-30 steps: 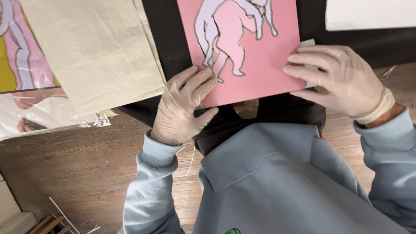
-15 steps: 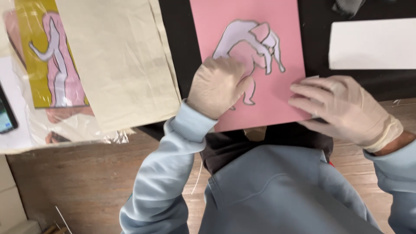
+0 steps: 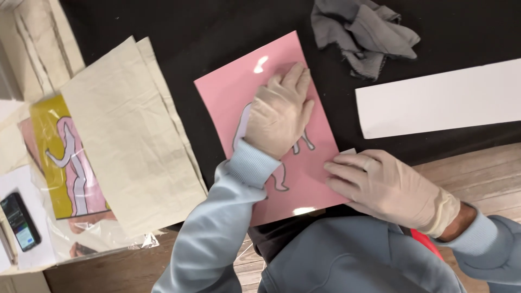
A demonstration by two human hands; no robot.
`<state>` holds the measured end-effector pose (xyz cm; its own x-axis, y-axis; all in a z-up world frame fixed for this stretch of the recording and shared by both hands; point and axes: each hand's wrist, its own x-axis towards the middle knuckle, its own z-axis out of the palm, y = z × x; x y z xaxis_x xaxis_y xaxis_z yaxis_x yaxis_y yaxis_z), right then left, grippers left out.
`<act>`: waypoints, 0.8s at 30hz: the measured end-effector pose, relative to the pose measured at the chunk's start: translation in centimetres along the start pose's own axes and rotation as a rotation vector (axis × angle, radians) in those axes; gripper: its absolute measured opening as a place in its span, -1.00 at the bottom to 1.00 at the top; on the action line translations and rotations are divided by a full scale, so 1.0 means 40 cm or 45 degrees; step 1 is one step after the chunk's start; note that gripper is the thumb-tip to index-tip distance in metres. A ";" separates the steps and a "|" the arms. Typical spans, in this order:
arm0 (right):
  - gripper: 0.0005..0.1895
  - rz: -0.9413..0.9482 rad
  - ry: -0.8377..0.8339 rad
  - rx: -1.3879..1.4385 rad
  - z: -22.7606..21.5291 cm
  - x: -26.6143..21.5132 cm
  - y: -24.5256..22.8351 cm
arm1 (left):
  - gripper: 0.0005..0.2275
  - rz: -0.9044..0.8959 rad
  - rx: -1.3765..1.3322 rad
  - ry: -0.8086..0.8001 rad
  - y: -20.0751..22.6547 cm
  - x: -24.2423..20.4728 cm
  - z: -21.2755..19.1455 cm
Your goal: Preparing an art print by attaching backing materials and cleaning the surface.
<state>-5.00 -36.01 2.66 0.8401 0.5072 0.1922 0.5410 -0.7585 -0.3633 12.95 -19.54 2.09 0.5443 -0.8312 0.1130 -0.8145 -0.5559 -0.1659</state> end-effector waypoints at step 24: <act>-0.46 0.070 -0.101 0.101 -0.004 0.008 0.004 | -0.71 -0.297 0.294 0.472 0.006 0.032 0.074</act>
<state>-4.64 -36.02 2.82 0.8609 0.4992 0.0983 0.4871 -0.7527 -0.4430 14.05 -20.73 -0.70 0.5646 -0.6515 0.5068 -0.5909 -0.7477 -0.3029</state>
